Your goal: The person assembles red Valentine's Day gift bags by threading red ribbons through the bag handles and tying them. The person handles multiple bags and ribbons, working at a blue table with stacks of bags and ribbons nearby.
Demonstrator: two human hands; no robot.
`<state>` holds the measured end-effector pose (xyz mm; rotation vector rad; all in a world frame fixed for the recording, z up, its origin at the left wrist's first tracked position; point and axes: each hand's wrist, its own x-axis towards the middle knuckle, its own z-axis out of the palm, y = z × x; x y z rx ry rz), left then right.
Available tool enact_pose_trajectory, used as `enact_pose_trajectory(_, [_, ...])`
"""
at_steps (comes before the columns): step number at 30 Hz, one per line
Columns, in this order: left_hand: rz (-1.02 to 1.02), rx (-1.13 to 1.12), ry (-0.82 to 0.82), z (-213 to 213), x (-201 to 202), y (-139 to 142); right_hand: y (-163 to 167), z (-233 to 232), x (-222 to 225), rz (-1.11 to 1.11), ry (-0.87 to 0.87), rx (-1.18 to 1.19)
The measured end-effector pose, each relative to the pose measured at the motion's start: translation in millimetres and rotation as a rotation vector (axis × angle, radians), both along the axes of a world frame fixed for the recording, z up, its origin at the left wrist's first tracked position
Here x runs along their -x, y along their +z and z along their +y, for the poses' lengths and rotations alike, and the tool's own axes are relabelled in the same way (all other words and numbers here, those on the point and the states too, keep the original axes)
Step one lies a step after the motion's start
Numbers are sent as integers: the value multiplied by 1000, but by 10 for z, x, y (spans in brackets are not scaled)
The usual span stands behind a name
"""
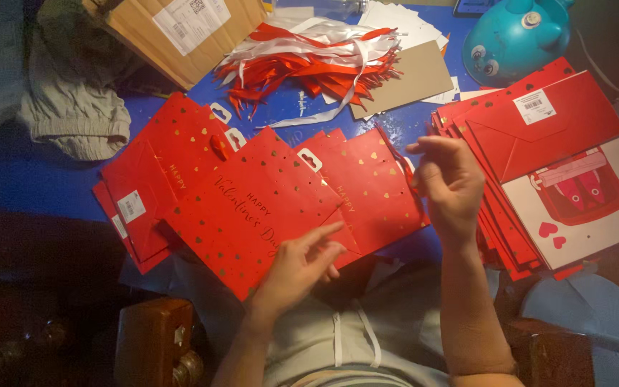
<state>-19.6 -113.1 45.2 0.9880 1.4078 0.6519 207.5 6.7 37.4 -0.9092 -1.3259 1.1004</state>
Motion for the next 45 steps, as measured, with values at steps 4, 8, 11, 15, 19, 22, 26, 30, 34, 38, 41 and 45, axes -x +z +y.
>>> enact_pose_trajectory(4, [878, -540, 30, 411, 10, -29, -37, 102, 133, -94, 61, 123])
enact_pose_trajectory(8, [1174, -399, -159, 539, -3, -142, -136, 212, 186, -282, 60, 139])
enact_pose_trajectory(11, [1184, -512, -163, 500, -17, -323, -240, 272, 170, -287, 64, 43])
enact_pose_trajectory(15, [1233, -716, -154, 529, -95, -632, -381, 335, 191, -274, 70, 46])
enact_pose_trajectory(19, [970, -915, -121, 681, -82, -776, -475, 391, 234, -287, 69, 67])
enact_pose_trajectory(22, [1037, -1236, -192, 761, -209, -728, -489, 479, 225, -226, 14, 106])
enact_pose_trajectory(26, [868, -1203, -285, 908, -217, -583, -453, 681, 222, -90, -12, 265])
enact_pose_trajectory(30, [780, -797, -338, 1083, -192, -495, -430, 724, 302, -395, -78, -86])
enact_pose_trajectory(34, [939, -772, -194, 1304, -433, -467, -437, 671, 356, -442, -125, -84])
enact_pose_trajectory(38, [990, -712, -151, 1379, -529, -464, -432, 579, 277, -455, -113, -8])
enact_pose_trajectory(41, [941, -720, -122, 1334, -442, -491, -459, 528, 287, -440, -98, 51])
enact_pose_trajectory(45, [894, -760, -98, 1362, -313, -535, -459, 510, 328, -582, -32, 40])
